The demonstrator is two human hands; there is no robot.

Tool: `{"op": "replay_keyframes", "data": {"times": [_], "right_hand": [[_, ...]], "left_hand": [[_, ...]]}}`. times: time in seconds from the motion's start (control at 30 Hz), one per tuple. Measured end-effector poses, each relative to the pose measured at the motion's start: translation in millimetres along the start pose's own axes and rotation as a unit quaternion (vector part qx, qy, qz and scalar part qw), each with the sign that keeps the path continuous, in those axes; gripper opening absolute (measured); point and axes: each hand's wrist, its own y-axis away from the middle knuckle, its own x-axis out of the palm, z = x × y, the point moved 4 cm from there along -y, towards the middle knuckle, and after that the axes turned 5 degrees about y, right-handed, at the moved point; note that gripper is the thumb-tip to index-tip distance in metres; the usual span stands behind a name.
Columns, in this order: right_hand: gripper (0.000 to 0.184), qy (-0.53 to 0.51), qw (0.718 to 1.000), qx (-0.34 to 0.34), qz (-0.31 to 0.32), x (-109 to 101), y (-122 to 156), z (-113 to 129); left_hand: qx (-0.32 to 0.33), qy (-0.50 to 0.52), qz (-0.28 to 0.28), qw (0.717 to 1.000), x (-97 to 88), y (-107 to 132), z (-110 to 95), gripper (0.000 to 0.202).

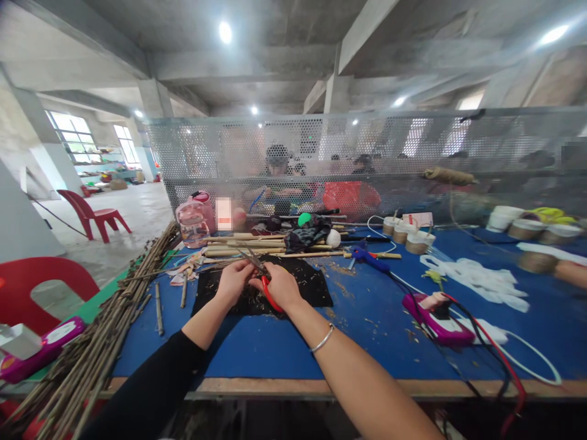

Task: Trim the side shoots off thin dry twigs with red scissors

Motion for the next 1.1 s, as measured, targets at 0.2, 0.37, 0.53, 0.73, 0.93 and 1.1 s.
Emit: {"op": "replay_keyframes", "data": {"times": [0.2, 0.37, 0.53, 0.73, 0.93, 1.1], "right_hand": [[0.038, -0.002, 1.000, -0.003, -0.021, 0.0, -0.2, 2.9], [0.037, -0.007, 0.999, -0.033, -0.035, -2.4, -1.3, 6.7], [0.037, -0.004, 1.000, -0.006, -0.014, -0.4, -1.0, 1.6], [0.035, 0.014, 1.000, 0.006, -0.005, -1.2, 1.5, -0.6], [0.034, 0.019, 1.000, 0.023, 0.007, -1.2, 3.5, -3.8], [0.045, 0.047, 0.999, 0.018, -0.008, -1.6, 3.6, -4.2]], "left_hand": [[0.000, -0.002, 0.011, 1.000, 1.5, 1.1, 0.6, 0.020], [0.018, -0.032, 0.026, 0.999, 2.7, 2.2, -1.5, 0.018], [0.017, -0.062, 0.005, 0.998, -0.7, 0.5, -1.3, 0.022], [0.009, -0.037, 0.012, 0.999, -2.4, -1.8, 2.6, 0.023], [-0.023, -0.024, 0.003, 0.999, -1.2, -0.3, 2.9, 0.022], [-0.026, -0.018, 0.004, 0.999, -0.3, -1.0, 4.1, 0.022]]}}
